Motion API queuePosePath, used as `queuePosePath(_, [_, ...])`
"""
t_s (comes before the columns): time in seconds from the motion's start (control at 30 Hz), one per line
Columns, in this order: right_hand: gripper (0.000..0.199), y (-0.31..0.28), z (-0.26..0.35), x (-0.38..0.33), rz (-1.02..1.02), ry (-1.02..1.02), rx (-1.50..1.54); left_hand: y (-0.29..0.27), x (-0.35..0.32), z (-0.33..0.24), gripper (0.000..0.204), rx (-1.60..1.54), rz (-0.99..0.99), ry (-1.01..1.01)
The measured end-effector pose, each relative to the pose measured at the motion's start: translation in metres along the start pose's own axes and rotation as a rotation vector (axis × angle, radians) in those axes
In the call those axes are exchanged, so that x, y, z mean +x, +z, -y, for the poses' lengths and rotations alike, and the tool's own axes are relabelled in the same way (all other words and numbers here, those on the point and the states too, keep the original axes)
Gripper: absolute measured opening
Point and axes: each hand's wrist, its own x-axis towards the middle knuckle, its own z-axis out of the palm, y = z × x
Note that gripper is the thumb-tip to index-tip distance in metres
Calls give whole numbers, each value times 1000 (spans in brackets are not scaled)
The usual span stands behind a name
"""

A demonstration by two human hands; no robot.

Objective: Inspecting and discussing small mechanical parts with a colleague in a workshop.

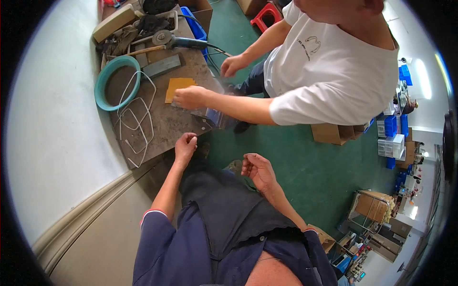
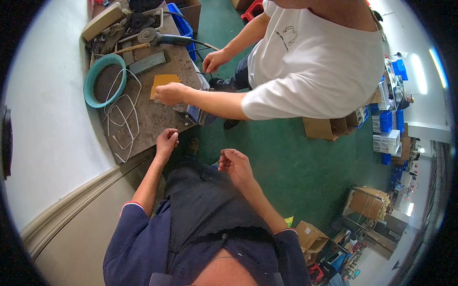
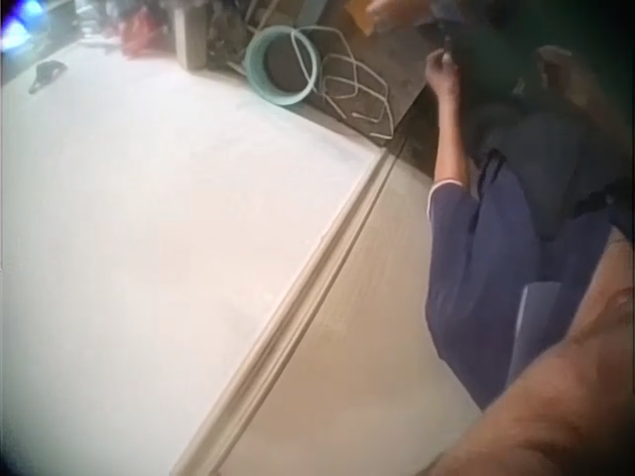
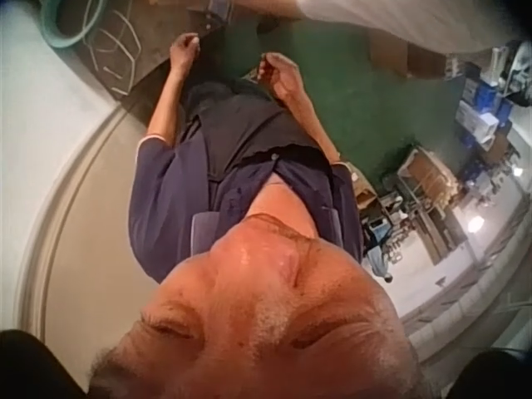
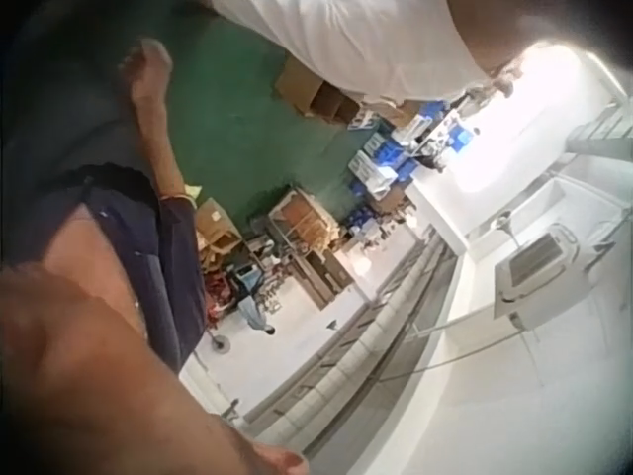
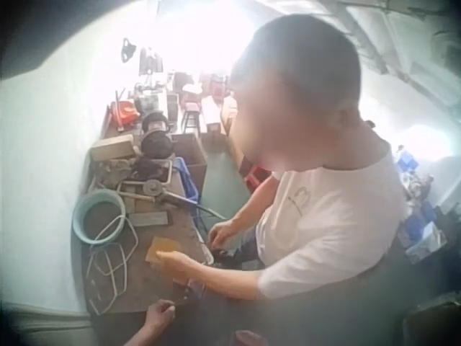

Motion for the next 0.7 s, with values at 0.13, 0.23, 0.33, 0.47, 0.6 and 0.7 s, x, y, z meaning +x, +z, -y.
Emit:
queuePosePath(0.13, [17, 4, 1, 1, -14, 6, -25, -18, -5, 42, 23, 249, -59, -8])
queuePosePath(0.23, [17, 7, 0, 4, 0, 16, -30, -28, -12, 82, 22, 424, -93, 57])
queuePosePath(0.33, [17, 9, -2, 5, 11, 27, -37, -32, -21, 104, 24, 470, -77, 22])
queuePosePath(0.47, [16, 10, -5, 10, 30, 37, -32, -46, -35, 127, 24, 532, -37, -116])
queuePosePath(0.6, [16, 13, -5, 12, 27, 53, -10, -65, -46, 146, 22, 638, -30, -170])
queuePosePath(0.7, [15, 12, -5, 13, 15, 51, -10, -79, -51, 161, 22, 655, -36, -199])
